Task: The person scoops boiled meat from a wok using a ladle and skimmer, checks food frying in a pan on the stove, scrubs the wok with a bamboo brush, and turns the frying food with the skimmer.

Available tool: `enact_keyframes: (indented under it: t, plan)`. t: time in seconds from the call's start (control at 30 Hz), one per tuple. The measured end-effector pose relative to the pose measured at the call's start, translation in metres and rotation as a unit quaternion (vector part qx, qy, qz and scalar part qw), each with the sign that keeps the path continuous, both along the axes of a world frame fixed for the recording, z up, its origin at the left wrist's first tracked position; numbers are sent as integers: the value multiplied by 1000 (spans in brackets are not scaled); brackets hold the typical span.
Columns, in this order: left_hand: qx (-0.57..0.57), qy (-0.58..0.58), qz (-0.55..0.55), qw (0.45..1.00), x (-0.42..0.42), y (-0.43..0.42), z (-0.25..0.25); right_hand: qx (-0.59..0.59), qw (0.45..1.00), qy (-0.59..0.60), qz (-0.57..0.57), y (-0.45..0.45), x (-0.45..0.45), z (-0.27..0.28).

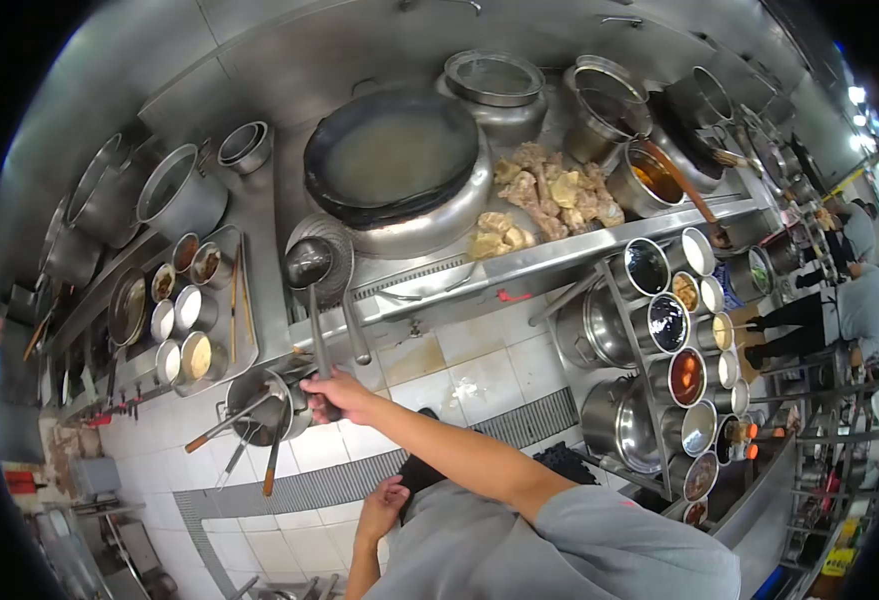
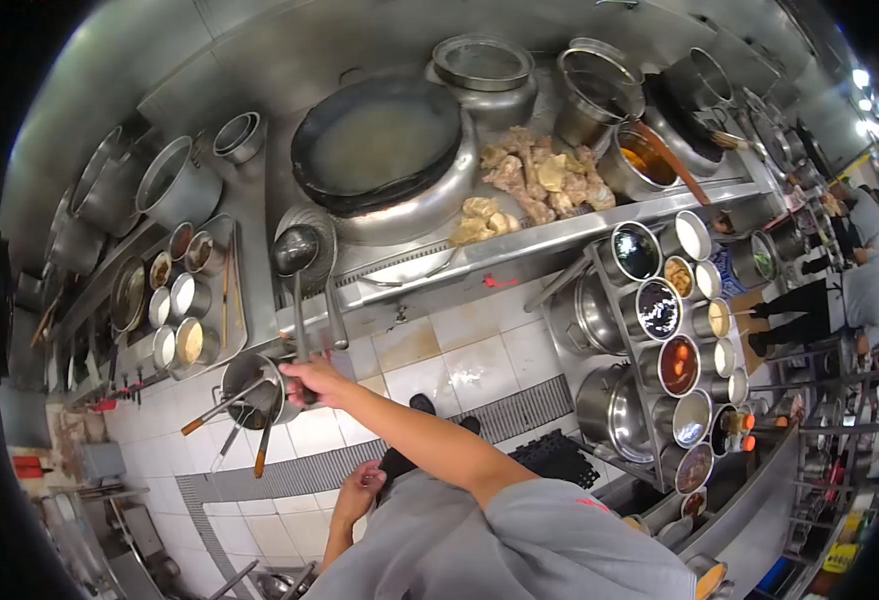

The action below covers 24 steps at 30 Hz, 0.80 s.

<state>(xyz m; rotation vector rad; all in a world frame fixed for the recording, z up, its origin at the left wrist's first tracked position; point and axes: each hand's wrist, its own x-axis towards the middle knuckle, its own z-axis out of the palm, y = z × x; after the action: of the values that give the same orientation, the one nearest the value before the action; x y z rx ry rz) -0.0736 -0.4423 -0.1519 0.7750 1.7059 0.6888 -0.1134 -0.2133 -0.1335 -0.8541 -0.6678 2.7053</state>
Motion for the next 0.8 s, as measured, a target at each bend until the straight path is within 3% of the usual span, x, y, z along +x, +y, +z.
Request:
enact_keyframes:
  t: [0.03, 0.07, 0.13, 0.23, 0.33, 0.43, 0.5, 0.57, 0.63, 0.67, 0.7, 0.73, 0.77, 0.8]
  plan:
    - [-18, 39, 15, 999, -5, -3, -11, 58, 998, 2, -31, 0, -8, 6]
    - [-35, 82, 34, 995, -13, -6, -23, 34, 998, -46, -25, 7, -12, 23]
    - [-26, 86, 64, 994, -31, -26, -79, 20, 999, -48, -13, 24, -1, 46]
    - [-40, 62, 116, 991, -42, -45, -102, 24, 997, -75, -1, 46, 38, 106]
    - [-146, -159, 236, 947, -67, -107, -194, 47, 999, -12, -6, 78, 78, 146]
    - [-278, -120, 268, 915, -83, -138, -208, 104, 994, 5, -24, 122, 114, 184]
    - [-282, -122, 299, 903, -90, -142, -199, 195, 973, -103, -71, 145, 130, 213]
    - [-287, -125, 321, 894, -96, -135, -198, 287, 938, -178, -81, 176, 143, 214]
    - [-249, -92, 288, 920, -98, -129, -208, 433, 857, -277, -36, 226, 157, 177]
    - [-205, -119, 323, 916, -99, -125, -221, 434, 856, -279, -32, 243, 162, 166]
    - [-203, -121, 327, 915, -100, -123, -242, 491, 795, -355, -10, 259, 163, 158]
    - [-87, -53, 249, 963, -100, -121, -265, 544, 723, -425, 11, 274, 164, 150]
    - [-97, -122, 314, 937, -91, -96, -240, 552, 720, -420, 12, 291, 166, 135]
    - [-105, -183, 380, 900, -83, -71, -219, 607, 647, -461, 15, 309, 166, 117]
